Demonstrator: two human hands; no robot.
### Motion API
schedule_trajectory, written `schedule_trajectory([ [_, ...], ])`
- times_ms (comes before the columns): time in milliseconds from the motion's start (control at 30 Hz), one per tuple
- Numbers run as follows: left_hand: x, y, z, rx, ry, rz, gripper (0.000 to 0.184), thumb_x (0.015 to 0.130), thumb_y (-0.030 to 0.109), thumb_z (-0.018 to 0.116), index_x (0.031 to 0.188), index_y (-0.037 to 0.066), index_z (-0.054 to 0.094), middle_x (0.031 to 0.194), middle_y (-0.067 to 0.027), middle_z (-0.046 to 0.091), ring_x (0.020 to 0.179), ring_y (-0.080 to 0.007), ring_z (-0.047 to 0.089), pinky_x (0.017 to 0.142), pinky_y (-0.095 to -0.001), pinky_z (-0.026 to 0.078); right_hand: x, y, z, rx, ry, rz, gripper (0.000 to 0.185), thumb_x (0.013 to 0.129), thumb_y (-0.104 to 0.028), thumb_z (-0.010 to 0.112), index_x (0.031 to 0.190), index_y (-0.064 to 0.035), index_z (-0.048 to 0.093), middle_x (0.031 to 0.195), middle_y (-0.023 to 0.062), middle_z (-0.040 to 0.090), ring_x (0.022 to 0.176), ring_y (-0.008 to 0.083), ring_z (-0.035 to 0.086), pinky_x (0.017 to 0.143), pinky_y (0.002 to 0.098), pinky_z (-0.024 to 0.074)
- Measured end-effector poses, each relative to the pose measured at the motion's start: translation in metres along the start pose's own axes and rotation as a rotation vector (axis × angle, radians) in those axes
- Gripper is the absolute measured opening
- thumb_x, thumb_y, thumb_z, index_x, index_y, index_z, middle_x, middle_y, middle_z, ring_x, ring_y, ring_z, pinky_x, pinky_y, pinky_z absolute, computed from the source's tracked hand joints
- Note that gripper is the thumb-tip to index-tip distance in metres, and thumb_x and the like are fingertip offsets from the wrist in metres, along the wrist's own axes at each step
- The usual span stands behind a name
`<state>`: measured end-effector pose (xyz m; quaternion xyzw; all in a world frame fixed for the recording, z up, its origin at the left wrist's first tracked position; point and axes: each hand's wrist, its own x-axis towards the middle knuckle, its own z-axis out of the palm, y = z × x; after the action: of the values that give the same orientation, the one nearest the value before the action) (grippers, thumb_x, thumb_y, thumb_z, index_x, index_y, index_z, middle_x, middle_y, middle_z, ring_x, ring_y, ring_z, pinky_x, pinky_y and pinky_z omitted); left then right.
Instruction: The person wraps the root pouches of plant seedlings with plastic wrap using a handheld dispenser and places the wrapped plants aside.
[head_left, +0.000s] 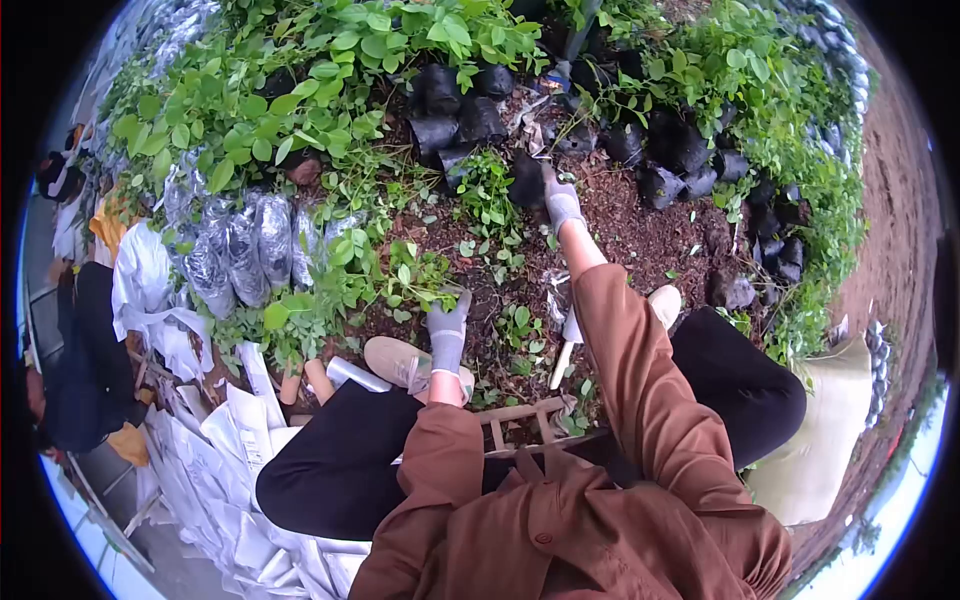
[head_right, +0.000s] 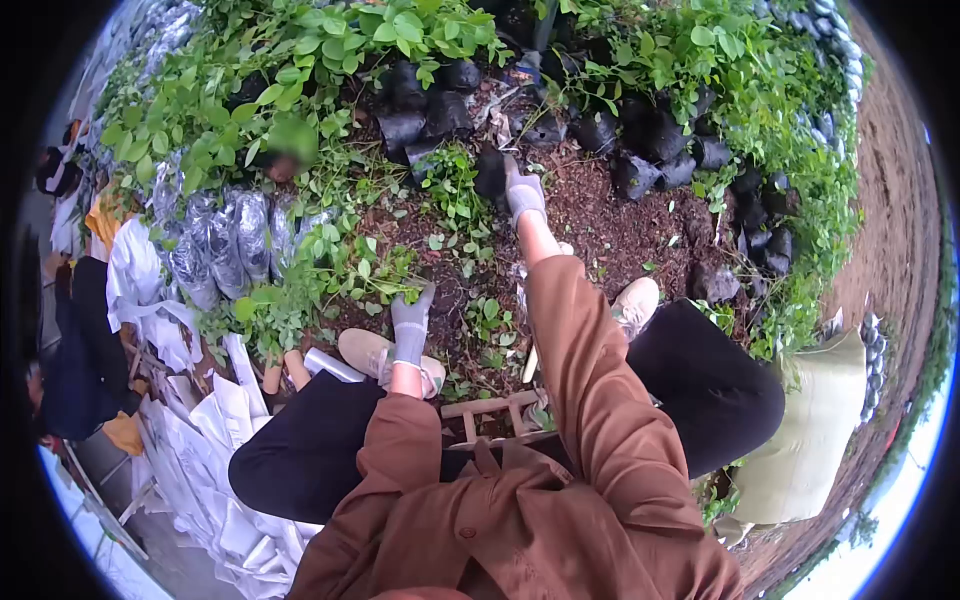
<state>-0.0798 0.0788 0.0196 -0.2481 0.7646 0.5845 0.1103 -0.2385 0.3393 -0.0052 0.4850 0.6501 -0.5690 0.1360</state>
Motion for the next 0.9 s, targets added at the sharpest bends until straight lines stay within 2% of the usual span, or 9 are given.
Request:
schedule_trajectory([
  [33,-0.002,0.002,-0.001,0.09,-0.018,0.032,0.031,0.074,0.024,0.074,0.092,0.002,0.063,0.086,-0.0065,0.065,0.074,-0.0177,0.059,0.072,-0.0303,0.046,-0.026,-0.036,-0.01,0.056,-0.099,0.091,0.052,0.078,-0.056,0.059,0.082,-0.0036,0.057,0.063,0.0106,0.056,0.046,0.0202,0.055,0.038,0.0323,0.0446],
  [233,0.002,0.001,0.006,0.421,-0.092,0.046,0.042,0.078,0.03,0.066,0.111,0.006,0.057,0.104,-0.011,0.064,0.096,-0.0281,0.06,0.086,-0.0342,0.044,0.002,-0.004,-0.017,0.022,-0.325,0.008,0.019,0.077,-0.024,0.062,0.083,-0.0052,0.061,0.06,0.0056,0.056,0.042,0.0154,0.049,0.036,0.0298,0.0413],
  [367,-0.001,0.033,0.013,0.435,0.089,-0.084,0.064,0.072,0.032,0.071,0.124,0.003,0.046,0.113,-0.0193,0.059,0.103,-0.0336,0.056,0.089,-0.0372,0.042,-0.049,0.024,-0.037,-0.202,-0.225,-0.452,0.046,0.074,-0.015,0.06,0.117,0.0025,0.056,0.074,0.0076,0.063,0.057,0.0125,0.055,0.052,0.0246,0.045],
  [500,-0.003,0.053,0.01,0.376,0.127,0.052,0.067,0.069,0.031,0.073,0.121,-0.002,0.047,0.104,-0.0241,0.061,0.098,-0.0369,0.058,0.085,-0.0391,0.043,-0.165,0.01,-0.052,-0.139,-0.373,-0.433,0.049,0.075,-0.01,0.057,0.12,0.0077,0.051,0.083,0.0029,0.061,0.068,0.007,0.051,0.063,0.0214,0.0433],
  [567,0.042,-0.036,0.013,0.191,-0.041,0.251,0.054,0.077,0.029,0.065,0.118,-0.004,0.049,0.106,-0.0218,0.06,0.098,-0.0334,0.058,0.087,-0.0387,0.043,-0.182,0.017,-0.04,-0.298,-0.44,-0.582,0.048,0.077,-0.012,0.056,0.122,0.0041,0.051,0.086,0.0061,0.064,0.071,0.0102,0.055,0.067,0.0237,0.0449],
  [633,0.053,-0.016,0.019,-1.298,-0.116,-0.427,0.039,0.086,0.021,0.054,0.115,-0.005,0.051,0.109,-0.0169,0.059,0.096,-0.0279,0.058,0.089,-0.0369,0.044,-0.19,0.026,-0.019,-0.416,-0.453,-0.651,0.041,0.078,-0.013,0.057,0.117,-0.0001,0.056,0.085,0.0073,0.066,0.073,0.0157,0.06,0.07,0.0264,0.047],
  [700,0.053,-0.011,0.007,-1.071,-0.141,-0.321,0.023,0.087,0.011,0.049,0.106,-0.001,0.054,0.088,-0.0059,0.063,0.072,-0.0153,0.057,0.075,-0.0305,0.05,-0.165,0.048,0.006,-0.771,-0.372,-0.801,0.042,0.077,-0.017,0.059,0.119,-0.0108,0.056,0.088,0.0175,0.064,0.078,0.0241,0.063,0.073,0.0331,0.0467],
  [833,0.013,0.031,-0.043,-0.802,-0.585,-0.232,0.076,0.068,-0.004,0.068,0.133,0.002,0.03,0.107,-0.0106,0.059,0.084,-0.0183,0.063,0.076,-0.0295,0.052,-0.17,0.052,0.003,-0.344,-0.461,-0.821,0.037,0.077,-0.015,0.057,0.113,-0.0104,0.059,0.099,0.0167,0.063,0.091,0.0307,0.061,0.082,0.0363,0.0464],
  [900,-0.009,0.068,-0.038,-0.72,-0.529,-0.106,0.055,0.07,-0.003,0.069,0.119,-0.001,0.044,0.102,-0.0143,0.061,0.077,-0.0214,0.065,0.074,-0.0293,0.054,-0.195,0.033,0.002,-0.396,-0.51,-0.767,0.039,0.075,-0.01,0.055,0.115,-0.0106,0.058,0.102,0.0167,0.062,0.093,0.0298,0.06,0.084,0.0343,0.0458],
])
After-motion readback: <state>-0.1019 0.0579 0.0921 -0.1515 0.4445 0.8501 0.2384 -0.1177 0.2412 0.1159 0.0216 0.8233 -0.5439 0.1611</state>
